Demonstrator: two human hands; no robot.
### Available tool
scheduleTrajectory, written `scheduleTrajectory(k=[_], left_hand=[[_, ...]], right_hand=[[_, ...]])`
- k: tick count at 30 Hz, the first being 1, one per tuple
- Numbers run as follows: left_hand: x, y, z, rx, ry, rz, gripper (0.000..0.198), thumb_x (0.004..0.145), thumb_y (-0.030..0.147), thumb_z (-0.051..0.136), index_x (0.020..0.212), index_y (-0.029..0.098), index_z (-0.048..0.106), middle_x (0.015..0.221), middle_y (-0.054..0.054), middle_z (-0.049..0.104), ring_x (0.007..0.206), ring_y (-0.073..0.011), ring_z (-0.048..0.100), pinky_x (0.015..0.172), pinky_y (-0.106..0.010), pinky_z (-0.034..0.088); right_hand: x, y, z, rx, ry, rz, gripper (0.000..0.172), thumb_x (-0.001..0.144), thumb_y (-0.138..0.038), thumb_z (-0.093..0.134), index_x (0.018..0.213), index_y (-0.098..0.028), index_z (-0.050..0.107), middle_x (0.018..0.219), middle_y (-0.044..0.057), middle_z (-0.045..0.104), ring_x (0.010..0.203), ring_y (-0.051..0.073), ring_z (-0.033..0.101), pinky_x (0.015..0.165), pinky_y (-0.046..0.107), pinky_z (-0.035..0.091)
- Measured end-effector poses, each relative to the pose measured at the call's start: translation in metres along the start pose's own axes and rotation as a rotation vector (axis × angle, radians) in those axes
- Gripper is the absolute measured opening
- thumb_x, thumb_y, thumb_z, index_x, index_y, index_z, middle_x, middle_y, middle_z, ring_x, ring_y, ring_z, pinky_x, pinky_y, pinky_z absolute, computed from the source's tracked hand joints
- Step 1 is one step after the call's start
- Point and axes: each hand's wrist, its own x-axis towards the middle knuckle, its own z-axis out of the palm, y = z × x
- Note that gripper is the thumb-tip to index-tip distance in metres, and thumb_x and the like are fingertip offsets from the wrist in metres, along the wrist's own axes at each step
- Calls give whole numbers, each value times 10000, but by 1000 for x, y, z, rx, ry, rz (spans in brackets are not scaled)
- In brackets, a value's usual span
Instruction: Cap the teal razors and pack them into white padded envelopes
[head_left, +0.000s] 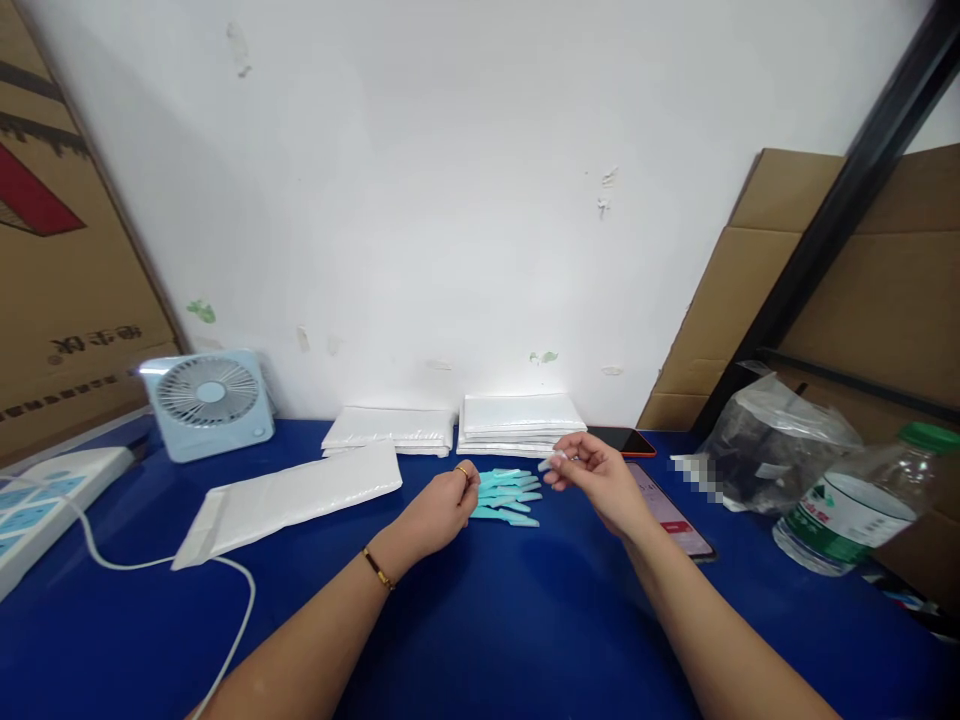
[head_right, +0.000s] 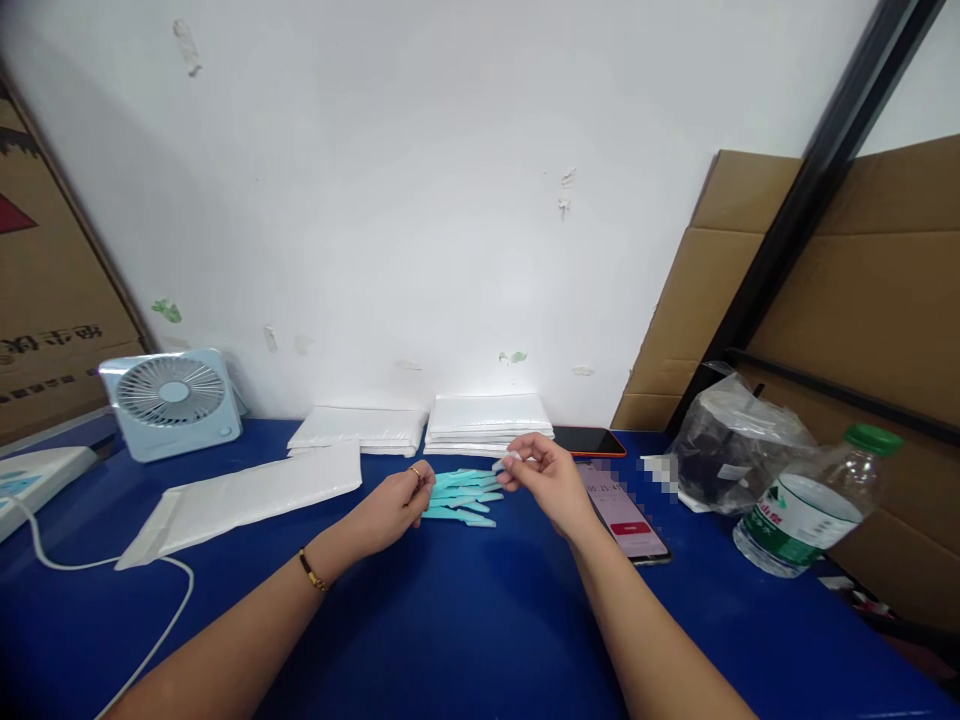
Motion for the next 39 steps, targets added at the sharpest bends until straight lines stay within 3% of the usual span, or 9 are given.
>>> scheduleTrajectory(k=[4,17,21,24,27,29,30,35,39], left_hand=[[1,1,0,-41,24,28,196,881,342,285,814,207,411,612,46,467,546,-112,475,539,-232,373],[2,1,1,69,20,124,199,885,307,283,816,196,433,692,29,463,581,-105,417,559,-228,359],[7,-6,5,192,32,117,227,892,300,281,865,195,481,756,-3,537,680,-133,501,645,-255,396],[13,-17,10,359,88,93,339,820,422,457,1075,202,498,1090,-79,555,1052,-220,483,891,-346,355],[18,-32,15,448,51,39,909,610,619,617,1342,196,284,1393,-144,306,1302,-320,212,1033,-448,194],[21,-39,17,453,-6,17,991,607,664,588,1387,191,200,1412,-156,274,1317,-327,178,1042,-461,169],[22,-41,17,450,-20,21,944,650,651,561,1391,197,193,1399,-151,301,1307,-315,209,1036,-451,190],[19,-30,19,516,-25,100,550,809,458,488,1274,179,397,1202,-123,488,1145,-258,405,932,-371,342],[15,-12,26,595,-86,119,278,819,286,466,1057,152,522,1028,-107,556,975,-228,506,856,-337,389]], right_hand=[[3,9,6,171,132,35,286,690,-358,694,844,-175,538,693,10,613,677,167,636,566,246,494],[-4,17,31,106,-65,114,299,691,-410,685,786,-154,563,620,16,641,611,160,631,579,270,493],[0,26,24,-172,-123,85,313,717,-450,637,784,-149,590,635,25,623,601,160,602,569,283,473],[4,33,13,-536,-169,-39,346,703,-483,631,847,-168,649,812,60,626,796,202,592,737,347,466],[7,40,5,-769,-251,-129,796,544,-536,729,1241,-233,493,1259,109,460,1195,292,377,987,437,307],[8,44,3,-838,-340,-97,1074,480,-571,745,1386,-240,270,1403,120,283,1295,319,206,1039,473,212],[9,46,3,-853,-386,-80,1086,502,-581,729,1400,-230,230,1416,123,257,1301,319,188,1043,474,204],[7,41,14,-883,-488,-169,614,744,-416,600,1285,-183,426,1185,113,455,1104,242,425,937,352,357],[2,33,28,-1051,-496,-190,358,697,-202,593,1047,-147,549,955,76,510,861,190,509,758,280,409]])
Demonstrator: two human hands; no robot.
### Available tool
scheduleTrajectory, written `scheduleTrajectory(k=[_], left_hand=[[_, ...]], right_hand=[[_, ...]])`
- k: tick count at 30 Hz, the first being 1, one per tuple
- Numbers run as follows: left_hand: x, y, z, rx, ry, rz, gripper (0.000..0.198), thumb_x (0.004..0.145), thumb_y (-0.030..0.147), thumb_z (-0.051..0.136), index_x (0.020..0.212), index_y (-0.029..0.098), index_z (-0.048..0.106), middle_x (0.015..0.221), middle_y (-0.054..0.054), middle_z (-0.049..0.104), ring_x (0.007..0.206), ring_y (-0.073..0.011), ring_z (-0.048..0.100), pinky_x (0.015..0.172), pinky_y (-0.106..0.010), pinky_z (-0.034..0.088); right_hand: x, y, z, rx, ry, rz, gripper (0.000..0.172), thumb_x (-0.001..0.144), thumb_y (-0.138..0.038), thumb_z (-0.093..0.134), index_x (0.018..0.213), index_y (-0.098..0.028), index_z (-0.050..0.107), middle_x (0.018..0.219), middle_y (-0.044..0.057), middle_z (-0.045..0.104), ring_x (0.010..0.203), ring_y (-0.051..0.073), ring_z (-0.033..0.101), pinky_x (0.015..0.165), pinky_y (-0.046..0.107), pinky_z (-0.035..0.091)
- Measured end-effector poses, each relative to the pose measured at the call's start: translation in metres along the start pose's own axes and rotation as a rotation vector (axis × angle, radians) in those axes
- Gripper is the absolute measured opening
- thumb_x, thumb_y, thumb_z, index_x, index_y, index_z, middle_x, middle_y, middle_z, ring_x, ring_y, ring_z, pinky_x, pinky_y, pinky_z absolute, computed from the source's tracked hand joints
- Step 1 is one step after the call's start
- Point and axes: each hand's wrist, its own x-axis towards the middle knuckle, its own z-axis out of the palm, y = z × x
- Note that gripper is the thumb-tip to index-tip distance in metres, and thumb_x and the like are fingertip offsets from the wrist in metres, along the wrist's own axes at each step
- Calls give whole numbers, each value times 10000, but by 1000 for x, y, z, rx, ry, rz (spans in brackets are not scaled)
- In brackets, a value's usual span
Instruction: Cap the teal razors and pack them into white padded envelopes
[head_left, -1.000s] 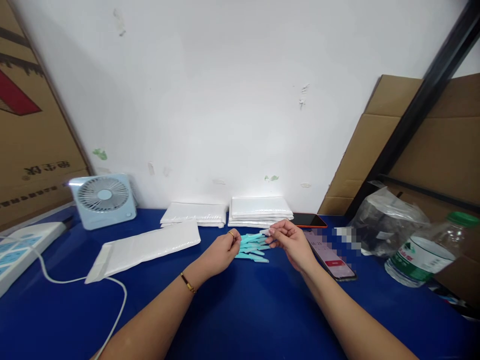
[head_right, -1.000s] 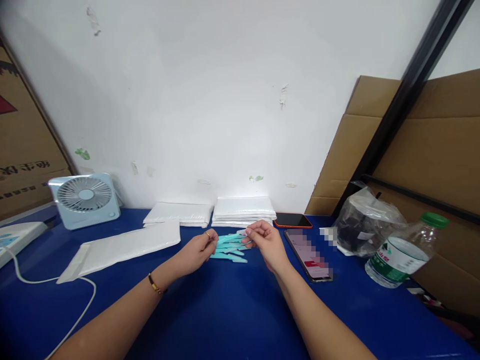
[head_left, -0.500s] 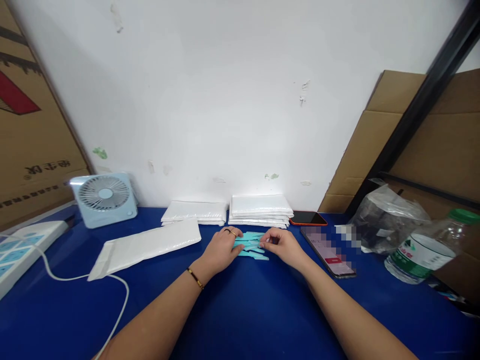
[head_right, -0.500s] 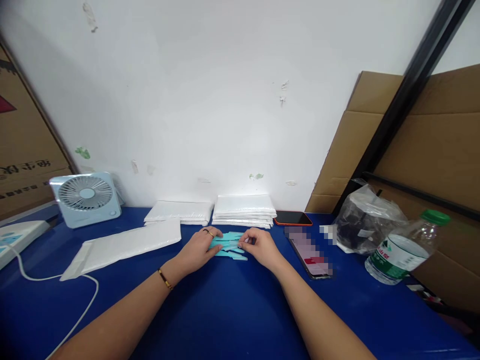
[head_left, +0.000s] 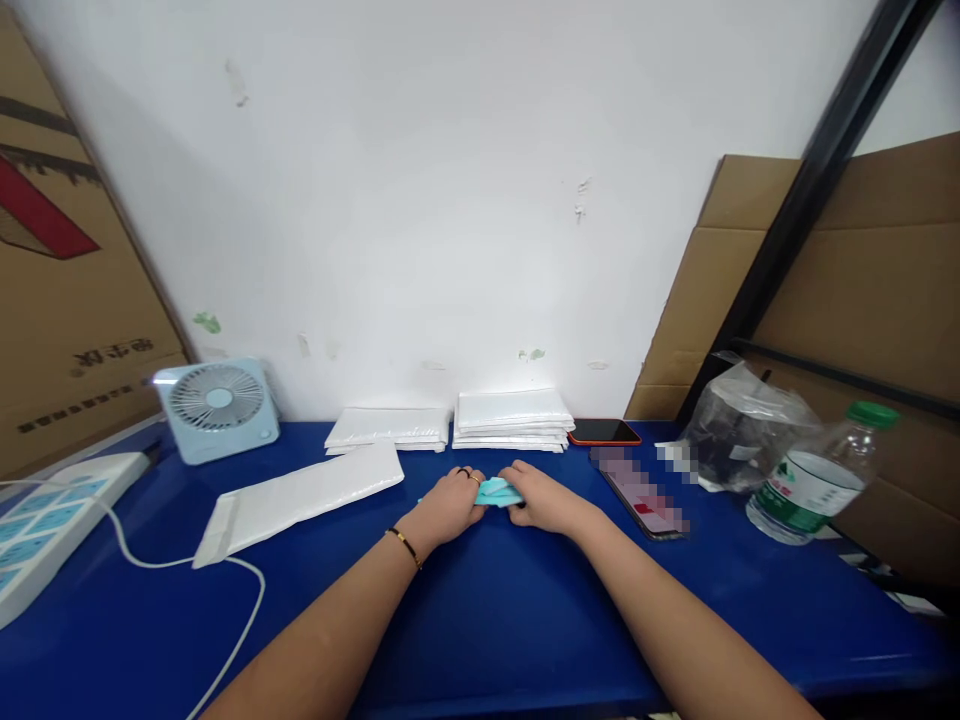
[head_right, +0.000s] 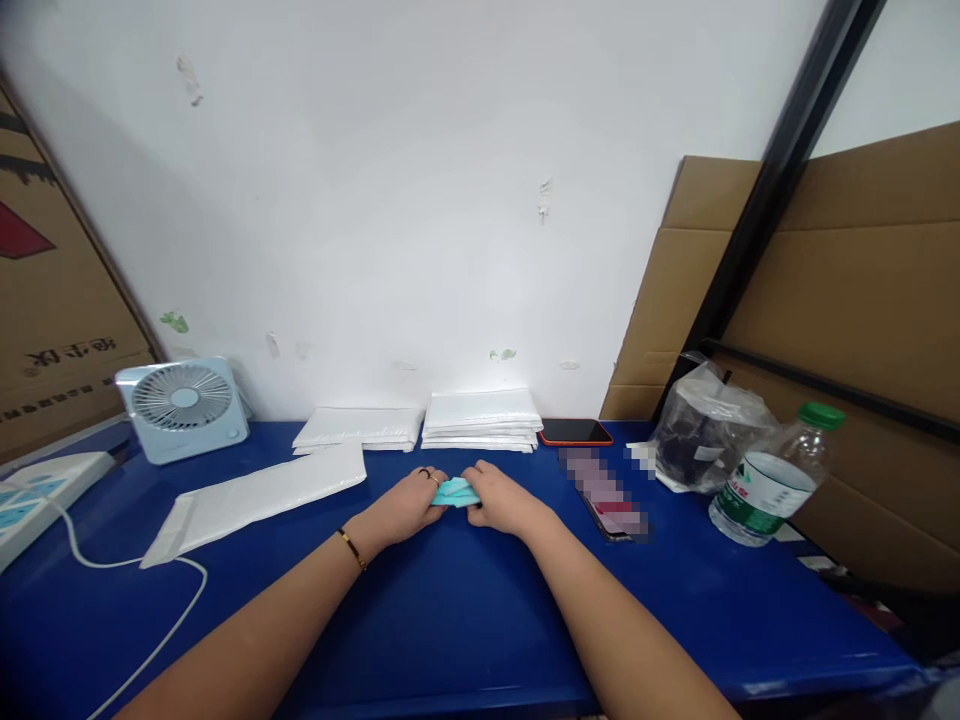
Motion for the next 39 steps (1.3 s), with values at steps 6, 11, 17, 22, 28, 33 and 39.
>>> scheduleTrajectory(k=[6,11,17,22,28,33,39], left_hand=[[0,14,4,-12,19,-58,215,674,236,587,865,146,549,909,-112,601,879,-259,566,775,-342,417],[6,30,-1,-145,152,-108,179,781,276,489,915,160,511,849,-66,630,782,-202,604,672,-279,429],[16,67,0,-587,432,-173,298,862,403,382,775,150,515,624,-22,615,559,-136,589,528,-223,422],[13,73,21,-454,358,-128,209,842,262,418,751,127,549,653,-49,644,604,-139,620,537,-210,440],[2,62,9,-212,274,19,152,822,249,485,882,140,572,793,-72,653,755,-200,619,671,-295,440],[-10,69,-7,120,204,279,135,849,157,442,828,156,576,842,-82,626,852,-216,569,764,-358,374],[-23,93,-16,498,244,436,101,864,182,446,915,178,534,856,-55,607,796,-182,546,690,-316,351]], right_hand=[[0,-21,-8,-254,-90,104,255,661,-186,593,914,-172,576,928,75,589,837,220,552,663,275,378],[-5,-47,-75,-207,-10,7,400,664,-249,645,1057,-239,572,995,44,609,896,230,561,677,272,379],[-1,-88,-125,-101,236,-46,473,862,-569,349,1124,-233,555,1089,54,570,959,204,536,745,272,386],[0,-97,-85,-200,97,78,486,932,-455,247,867,-163,630,927,93,615,884,204,564,710,267,375],[-29,-61,-88,253,33,145,422,858,-520,408,864,-157,624,832,59,624,799,174,560,696,260,408],[-62,-31,-65,996,-302,397,466,657,-469,690,982,-168,546,792,6,586,664,110,566,557,217,471],[-75,-40,-35,1137,-589,407,372,583,-302,747,867,-160,554,764,0,620,611,123,634,507,198,481]])
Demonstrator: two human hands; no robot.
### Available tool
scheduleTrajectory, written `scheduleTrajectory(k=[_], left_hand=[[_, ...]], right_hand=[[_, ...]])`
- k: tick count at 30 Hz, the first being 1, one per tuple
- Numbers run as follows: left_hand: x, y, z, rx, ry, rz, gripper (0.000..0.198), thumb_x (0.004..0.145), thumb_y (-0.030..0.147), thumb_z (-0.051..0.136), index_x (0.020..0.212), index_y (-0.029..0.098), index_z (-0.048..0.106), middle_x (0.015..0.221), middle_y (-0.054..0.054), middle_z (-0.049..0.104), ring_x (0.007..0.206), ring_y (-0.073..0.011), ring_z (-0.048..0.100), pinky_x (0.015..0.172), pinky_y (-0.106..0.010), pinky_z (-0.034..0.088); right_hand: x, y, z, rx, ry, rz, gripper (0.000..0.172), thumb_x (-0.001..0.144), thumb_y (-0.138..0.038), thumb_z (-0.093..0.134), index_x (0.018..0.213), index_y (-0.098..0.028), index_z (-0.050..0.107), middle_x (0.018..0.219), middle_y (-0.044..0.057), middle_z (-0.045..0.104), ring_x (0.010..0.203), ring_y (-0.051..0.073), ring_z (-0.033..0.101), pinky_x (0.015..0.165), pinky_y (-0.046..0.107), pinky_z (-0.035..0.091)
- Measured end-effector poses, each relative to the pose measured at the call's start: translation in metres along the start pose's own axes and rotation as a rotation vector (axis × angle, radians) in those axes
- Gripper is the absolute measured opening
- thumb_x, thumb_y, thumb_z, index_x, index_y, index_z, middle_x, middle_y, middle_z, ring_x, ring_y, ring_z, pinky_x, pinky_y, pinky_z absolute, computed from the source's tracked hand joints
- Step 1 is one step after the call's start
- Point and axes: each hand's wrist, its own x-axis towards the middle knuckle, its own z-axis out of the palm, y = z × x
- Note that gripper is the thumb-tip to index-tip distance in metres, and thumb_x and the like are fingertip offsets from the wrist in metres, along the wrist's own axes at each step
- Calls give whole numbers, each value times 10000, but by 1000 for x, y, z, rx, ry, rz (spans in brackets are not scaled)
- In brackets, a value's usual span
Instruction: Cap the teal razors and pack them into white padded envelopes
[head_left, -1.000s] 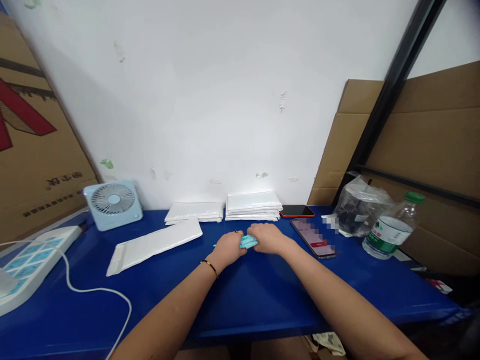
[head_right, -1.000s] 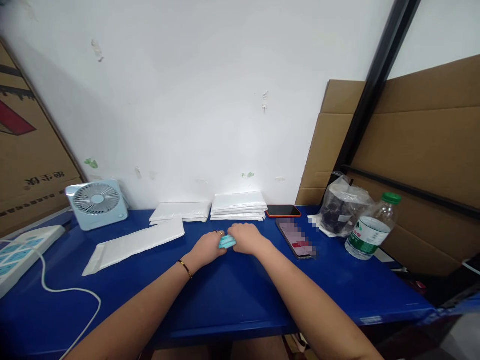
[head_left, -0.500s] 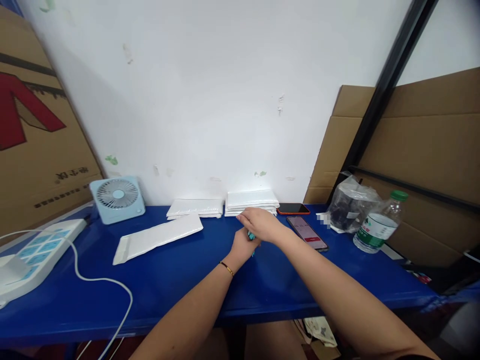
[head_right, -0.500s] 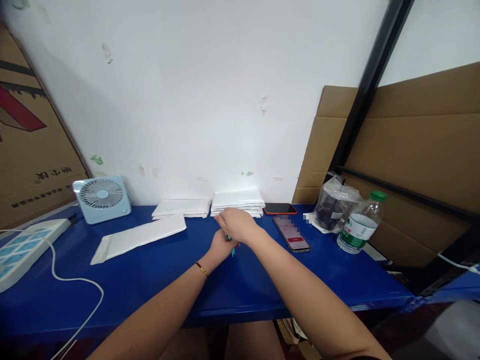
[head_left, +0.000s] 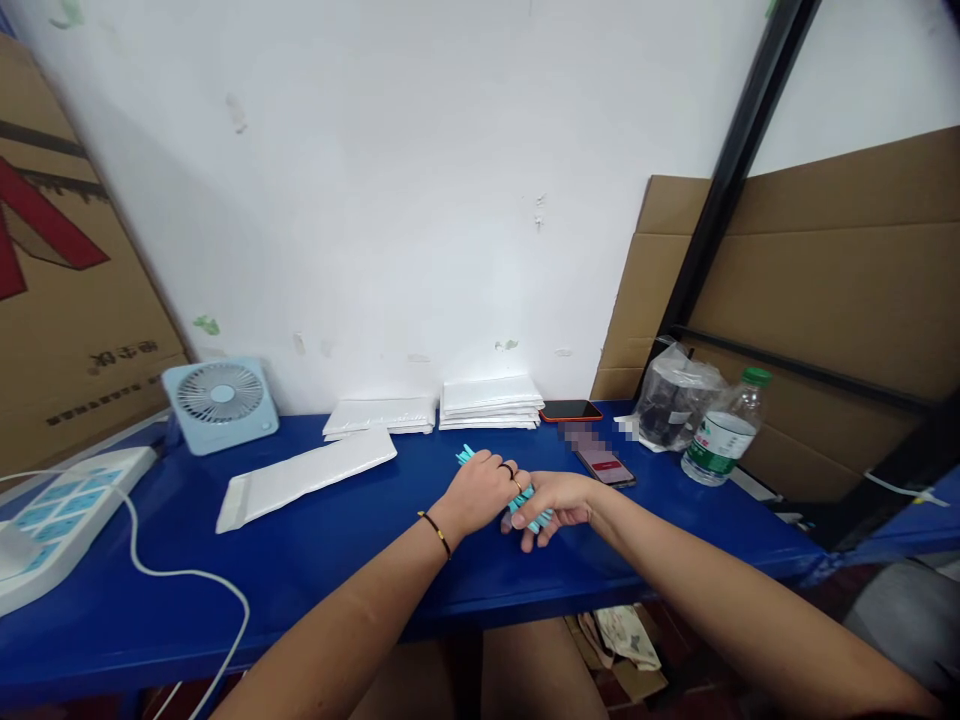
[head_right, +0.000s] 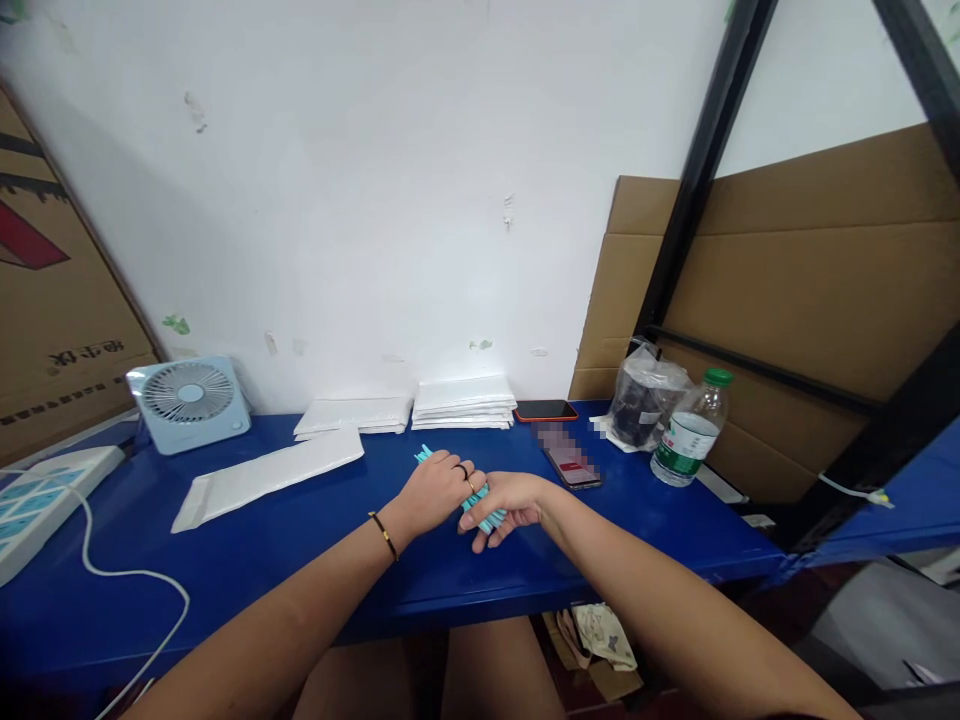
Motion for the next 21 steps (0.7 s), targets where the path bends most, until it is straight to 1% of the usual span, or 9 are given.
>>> scheduleTrajectory(k=[3,5,8,10,12,13,17,19,21], left_hand=[[1,4,-9,-7,-54,-53,135,873,177,412,931,165,533,858,-72,617,805,-194,568,694,-322,365],[2,4,-13,-52,-145,-191,143,853,164,423,932,156,543,825,-80,632,772,-203,593,676,-324,383],[3,1,-16,-109,-251,-338,121,776,231,531,858,158,582,752,-77,645,686,-217,614,611,-310,400],[3,-1,-17,-115,-255,-345,141,751,286,560,818,166,592,740,-77,646,670,-224,613,582,-302,395],[3,0,-18,-106,-222,-323,142,787,292,520,829,172,585,752,-76,646,674,-218,606,576,-299,381],[2,0,-18,-89,-182,-278,132,811,271,492,829,173,577,751,-73,644,674,-210,598,577,-299,370],[-2,1,-16,2,77,95,164,859,169,416,762,176,548,684,-44,609,664,-163,536,581,-299,310],[-6,-3,-14,20,185,235,200,878,158,381,763,188,543,672,-28,590,647,-140,498,579,-298,286],[-8,-7,-11,23,247,291,216,892,174,365,772,205,541,672,-11,575,631,-128,471,582,-294,278]], right_hand=[[-1,-4,9,-371,171,16,192,657,-280,661,745,-126,586,699,41,637,551,141,617,450,196,428],[-3,-7,16,-773,472,-15,106,675,-203,615,744,-128,588,730,76,648,628,196,635,520,246,449],[-8,-10,28,-1292,849,-59,184,710,-118,542,888,-155,570,880,119,646,824,278,627,673,347,455],[-12,-11,30,-1359,915,-68,199,744,-134,520,938,-170,546,933,126,635,892,291,607,722,374,441],[-16,-10,26,-1132,791,-60,189,740,-205,569,922,-168,534,911,114,638,872,279,613,718,359,444],[-18,-9,23,-928,644,-50,206,721,-248,604,893,-160,534,881,104,643,844,268,621,706,349,451],[-17,5,21,64,-130,-27,294,644,-340,679,786,-135,523,781,63,644,806,234,640,715,354,475],[-13,14,29,399,-320,-62,324,615,-349,704,760,-136,507,736,38,635,791,225,641,711,375,486],[-8,20,40,595,-404,-82,308,636,-340,699,711,-149,469,632,-12,592,612,153,617,592,307,492]])
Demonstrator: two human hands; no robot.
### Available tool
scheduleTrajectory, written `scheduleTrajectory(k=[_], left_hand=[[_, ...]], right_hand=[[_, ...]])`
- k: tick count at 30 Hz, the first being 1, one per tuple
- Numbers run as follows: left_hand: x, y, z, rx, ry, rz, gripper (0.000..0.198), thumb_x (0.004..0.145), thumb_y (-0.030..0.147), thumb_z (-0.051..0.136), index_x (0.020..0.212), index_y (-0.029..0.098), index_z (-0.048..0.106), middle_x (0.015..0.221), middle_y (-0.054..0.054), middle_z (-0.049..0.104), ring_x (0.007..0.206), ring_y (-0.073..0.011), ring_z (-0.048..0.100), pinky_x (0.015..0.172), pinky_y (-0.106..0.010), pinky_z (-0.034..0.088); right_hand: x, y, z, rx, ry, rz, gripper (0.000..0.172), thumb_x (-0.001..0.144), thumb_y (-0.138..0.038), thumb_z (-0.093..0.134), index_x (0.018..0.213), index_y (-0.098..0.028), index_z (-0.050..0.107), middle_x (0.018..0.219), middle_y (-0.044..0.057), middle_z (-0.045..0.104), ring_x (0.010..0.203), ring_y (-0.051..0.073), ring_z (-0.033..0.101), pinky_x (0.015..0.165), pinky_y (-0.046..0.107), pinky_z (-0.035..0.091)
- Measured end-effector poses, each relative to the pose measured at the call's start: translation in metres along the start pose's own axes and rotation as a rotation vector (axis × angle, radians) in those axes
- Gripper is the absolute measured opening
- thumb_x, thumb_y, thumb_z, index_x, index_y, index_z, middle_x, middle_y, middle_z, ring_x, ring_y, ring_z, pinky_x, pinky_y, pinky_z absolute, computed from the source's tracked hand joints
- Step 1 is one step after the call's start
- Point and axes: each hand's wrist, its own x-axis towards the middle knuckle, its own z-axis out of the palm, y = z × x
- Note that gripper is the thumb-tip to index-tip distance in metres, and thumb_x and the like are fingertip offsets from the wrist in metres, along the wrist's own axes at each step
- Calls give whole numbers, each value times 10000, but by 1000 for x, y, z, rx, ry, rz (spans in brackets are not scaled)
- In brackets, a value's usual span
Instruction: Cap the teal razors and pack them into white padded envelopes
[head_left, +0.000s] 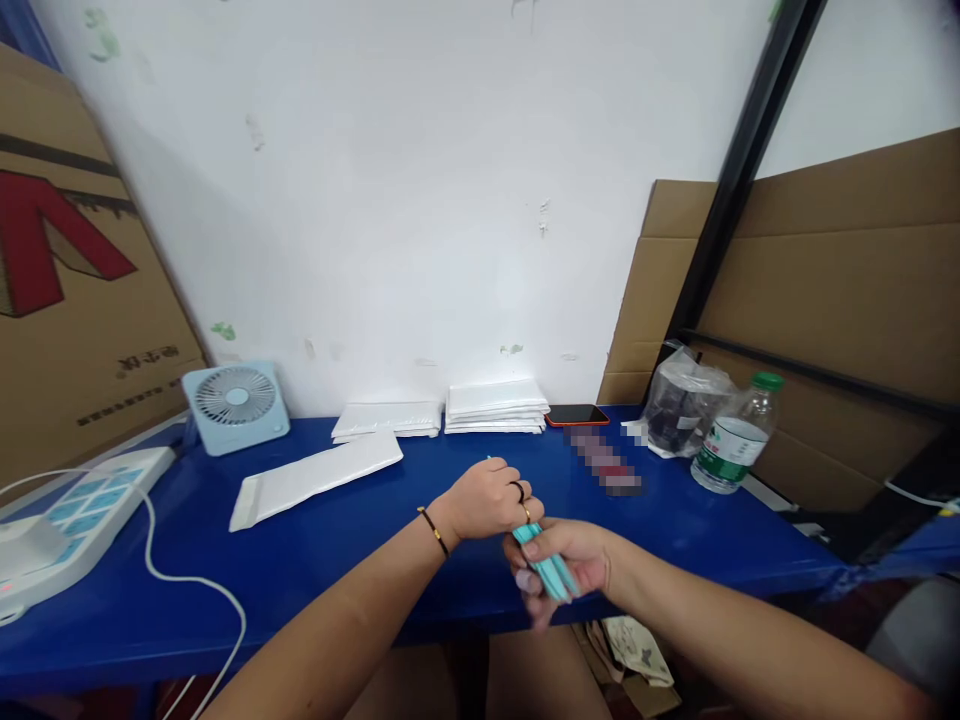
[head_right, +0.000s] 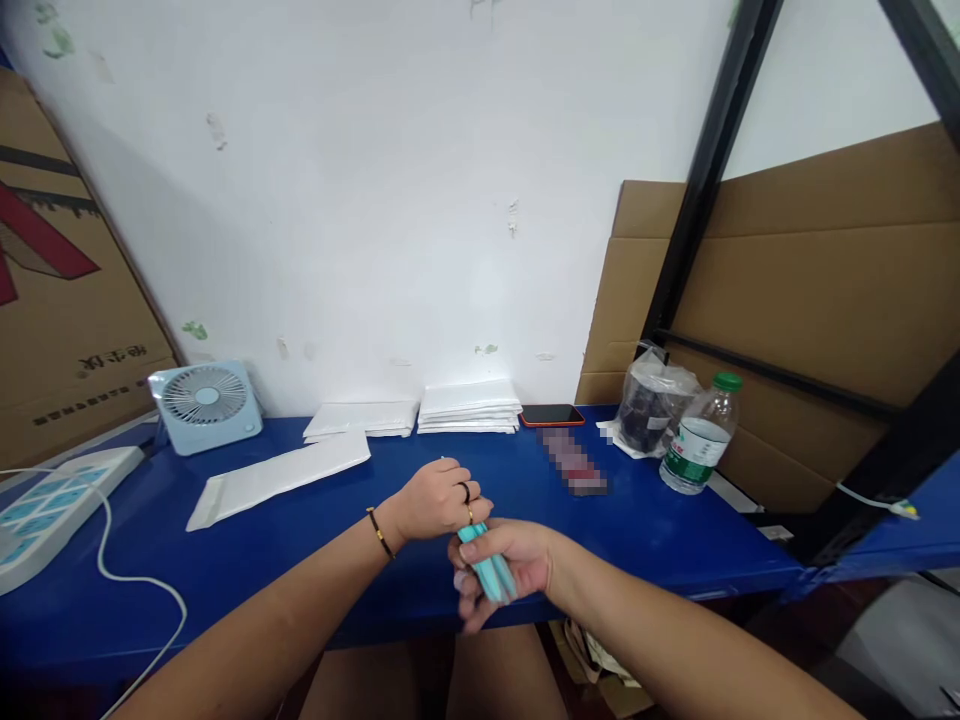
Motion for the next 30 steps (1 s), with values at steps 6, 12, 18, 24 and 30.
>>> scheduleTrajectory(k=[6,12,18,24,30], left_hand=[[-12,-11,6,3,-88,-210,214,893,217,385,1027,258,547,926,-22,604,878,-143,523,841,-309,339],[-74,-52,20,209,-343,-1231,770,691,262,608,1375,167,267,1423,-187,260,1310,-392,157,1001,-559,181],[-116,-67,5,-64,-493,-1315,447,806,67,317,1192,164,521,1043,-142,637,979,-240,585,829,-382,436],[-102,-2,-32,-570,-234,-825,241,769,145,510,797,298,694,1096,29,615,1227,-182,393,1045,-346,266],[-121,11,-43,-962,-393,-764,324,759,82,452,717,285,701,1258,65,512,1301,-158,299,1026,-312,315]], right_hand=[[10,6,2,69,206,-15,234,748,-257,614,675,-169,410,501,-67,468,378,50,406,394,175,294],[-2,-1,-11,-40,368,-82,237,724,-257,647,726,-184,422,522,-74,452,401,48,382,421,188,281],[-11,-12,-11,-151,432,-159,278,703,-294,675,750,-192,421,532,-76,457,407,51,391,410,183,292],[-29,-27,-18,-485,596,-312,303,706,-365,660,687,-172,427,514,-63,455,397,65,423,413,208,343],[-51,-36,-31,-854,770,-296,295,716,-405,620,688,-168,447,522,-44,475,407,75,437,421,213,366]])
